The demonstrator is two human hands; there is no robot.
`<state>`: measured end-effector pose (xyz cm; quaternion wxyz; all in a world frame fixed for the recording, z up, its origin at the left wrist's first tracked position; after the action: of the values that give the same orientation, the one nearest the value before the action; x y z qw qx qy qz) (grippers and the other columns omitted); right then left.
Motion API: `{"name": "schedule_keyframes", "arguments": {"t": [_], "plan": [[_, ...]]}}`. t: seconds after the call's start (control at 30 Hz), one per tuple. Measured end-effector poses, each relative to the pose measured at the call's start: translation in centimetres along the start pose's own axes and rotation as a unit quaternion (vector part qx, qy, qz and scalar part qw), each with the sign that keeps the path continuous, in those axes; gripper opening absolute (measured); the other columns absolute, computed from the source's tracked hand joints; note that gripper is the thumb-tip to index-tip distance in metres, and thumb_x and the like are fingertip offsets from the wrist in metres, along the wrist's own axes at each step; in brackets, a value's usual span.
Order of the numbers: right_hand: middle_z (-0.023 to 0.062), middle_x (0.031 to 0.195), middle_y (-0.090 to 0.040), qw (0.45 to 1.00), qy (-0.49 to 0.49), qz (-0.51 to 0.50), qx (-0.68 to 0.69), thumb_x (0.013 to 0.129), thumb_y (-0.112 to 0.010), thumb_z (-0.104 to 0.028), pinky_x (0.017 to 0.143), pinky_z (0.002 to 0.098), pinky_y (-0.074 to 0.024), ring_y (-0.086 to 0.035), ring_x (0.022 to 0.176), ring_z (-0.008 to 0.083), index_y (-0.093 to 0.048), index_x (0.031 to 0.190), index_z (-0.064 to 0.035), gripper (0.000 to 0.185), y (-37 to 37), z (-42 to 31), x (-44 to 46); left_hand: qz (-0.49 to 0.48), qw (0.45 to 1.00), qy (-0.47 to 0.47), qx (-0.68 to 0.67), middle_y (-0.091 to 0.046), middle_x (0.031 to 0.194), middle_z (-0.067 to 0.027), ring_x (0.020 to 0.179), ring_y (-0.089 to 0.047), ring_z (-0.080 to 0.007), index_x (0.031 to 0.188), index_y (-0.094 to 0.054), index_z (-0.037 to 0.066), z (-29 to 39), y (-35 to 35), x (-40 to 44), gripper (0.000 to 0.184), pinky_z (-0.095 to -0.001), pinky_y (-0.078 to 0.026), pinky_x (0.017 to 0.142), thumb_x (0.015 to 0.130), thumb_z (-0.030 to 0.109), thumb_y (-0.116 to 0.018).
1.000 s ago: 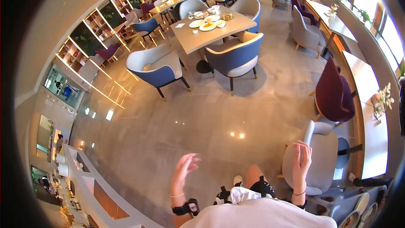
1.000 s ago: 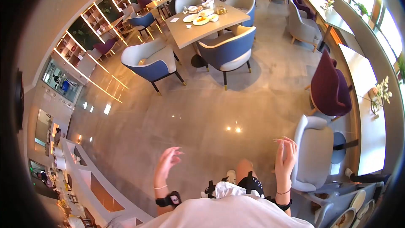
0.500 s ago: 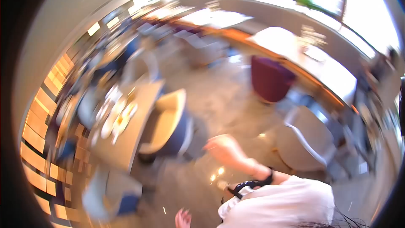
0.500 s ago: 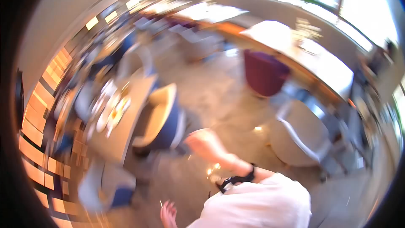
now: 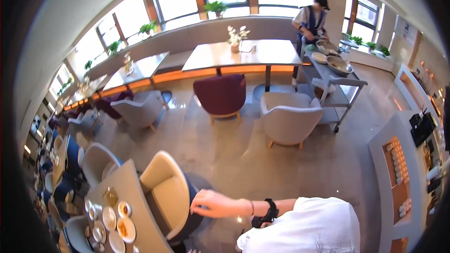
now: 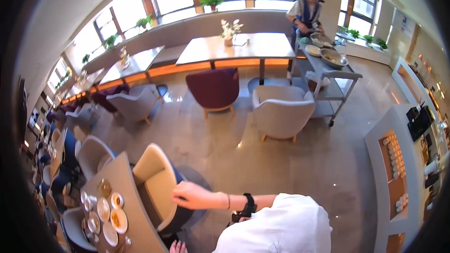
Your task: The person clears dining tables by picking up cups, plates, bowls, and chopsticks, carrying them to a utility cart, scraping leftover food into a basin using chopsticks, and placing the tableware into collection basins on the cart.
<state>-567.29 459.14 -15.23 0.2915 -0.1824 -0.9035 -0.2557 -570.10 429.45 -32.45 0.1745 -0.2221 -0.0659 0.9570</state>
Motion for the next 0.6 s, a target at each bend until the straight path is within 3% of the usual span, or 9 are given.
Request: {"name": "schedule_keyframes", "arguments": {"t": [0.03,0.07,0.1,0.13,0.2,0.33,0.43,0.5,0.6], "plan": [[0.0131,0.075,-0.060,0.999,-0.029,0.004,-0.032,0.081,-0.060,-0.014,0.068,0.0409,-0.0448,-0.056,0.073,0.0326,-0.058,0.074,-0.0044,0.012,-1.1,0.4,-0.6,-0.020,0.998,-0.051,0.019,-0.051,0.123,-0.0177,0.114,-0.050,-0.0272,0.126,-0.044,-0.004,1.8,1.1,-0.5,0.041,-0.0372,-0.040,0.096,0.096,0.023,-0.036],[0.0143,0.074,-0.062,0.997,-0.055,-0.005,-0.052,0.080,-0.060,-0.015,0.066,0.0416,-0.0457,-0.058,0.070,0.0335,-0.060,0.073,-0.0037,0.013,-2.6,0.7,-1.2,0.038,0.998,-0.050,0.010,-0.058,0.113,-0.0120,0.098,-0.058,-0.0213,0.118,-0.052,0.004,-1.1,6.6,2.5,0.037,-0.0339,-0.048,0.087,0.093,0.029,-0.048],[0.0140,0.076,-0.064,0.998,-0.052,0.012,-0.029,0.080,-0.060,-0.014,0.067,0.0416,-0.0469,-0.059,0.072,0.0331,-0.064,0.075,-0.0040,0.012,-3.5,0.1,-1.4,0.029,0.997,-0.068,0.030,-0.058,0.113,-0.0112,0.097,-0.060,-0.0217,0.116,-0.054,0.003,-0.5,9.0,2.6,0.032,-0.0321,-0.048,0.085,0.093,0.024,-0.049],[0.0134,0.078,-0.065,0.995,-0.099,-0.033,0.000,0.081,-0.060,-0.014,0.068,0.0408,-0.0477,-0.060,0.075,0.0327,-0.066,0.080,-0.0047,0.011,-5.8,1.4,-1.9,0.021,0.995,-0.086,0.049,-0.059,0.113,-0.0104,0.096,-0.061,-0.0221,0.114,-0.056,0.002,0.1,11.4,2.5,0.028,-0.0304,-0.048,0.084,0.094,0.019,-0.050],[0.0127,0.083,-0.064,0.981,-0.158,-0.079,-0.079,0.082,-0.060,-0.015,0.076,0.0388,-0.0475,-0.061,0.084,0.0308,-0.065,0.086,-0.0039,0.012,-9.0,1.1,-2.3,0.078,0.991,-0.074,0.084,-0.057,0.117,-0.0104,0.101,-0.059,-0.0223,0.114,-0.053,-0.001,2.9,14.3,1.0,0.029,-0.0302,-0.045,0.089,0.095,0.021,-0.047],[0.0129,0.090,-0.063,0.957,-0.226,-0.180,-0.004,0.086,-0.059,-0.015,0.077,0.0336,-0.0477,-0.060,0.086,0.0273,-0.063,0.093,-0.0025,0.015,-17.3,3.2,-2.8,0.154,0.977,-0.109,0.104,-0.058,0.111,-0.0117,0.099,-0.057,-0.0188,0.111,-0.054,0.000,0.6,23.5,1.0,0.025,-0.0289,-0.044,0.089,0.093,0.017,-0.052],[0.0146,0.087,-0.063,0.940,-0.235,-0.248,0.019,0.084,-0.059,-0.014,0.076,0.0367,-0.0473,-0.060,0.086,0.0299,-0.062,0.090,-0.0018,0.014,-24.5,3.0,0.5,0.172,0.984,-0.016,0.045,-0.058,0.115,-0.0083,0.102,-0.055,-0.0159,0.114,-0.053,0.006,-2.6,27.9,0.3,0.029,-0.0295,-0.042,0.090,0.093,0.025,-0.051],[0.0154,0.086,-0.063,0.937,-0.188,-0.295,0.000,0.084,-0.059,-0.016,0.077,0.0367,-0.0473,-0.059,0.087,0.0302,-0.061,0.090,-0.0013,0.016,-29.5,3.0,3.4,0.184,0.981,0.061,-0.012,-0.057,0.117,-0.0065,0.104,-0.053,-0.0146,0.117,-0.052,0.008,-3.5,28.8,-0.5,0.031,-0.0303,-0.041,0.091,0.093,0.029,-0.050],[0.0161,0.086,-0.063,0.916,-0.156,-0.367,-0.036,0.084,-0.059,-0.021,0.077,0.0377,-0.0473,-0.059,0.088,0.0317,-0.061,0.093,-0.0012,0.022,-36.0,3.9,6.9,0.180,0.976,0.107,-0.058,-0.055,0.121,-0.0083,0.108,-0.054,-0.0197,0.121,-0.049,0.007,-4.3,30.6,0.1,0.037,-0.0335,-0.042,0.094,0.094,0.032,-0.049]]}}
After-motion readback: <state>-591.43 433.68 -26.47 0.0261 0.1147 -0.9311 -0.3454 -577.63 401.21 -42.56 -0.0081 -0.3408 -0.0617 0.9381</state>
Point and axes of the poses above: each hand's wrist, its own x-axis towards the middle knuckle, its own y-axis out of the back of the hand, z = x × y, the point moved 10 cm from there along x, towards the middle knuckle
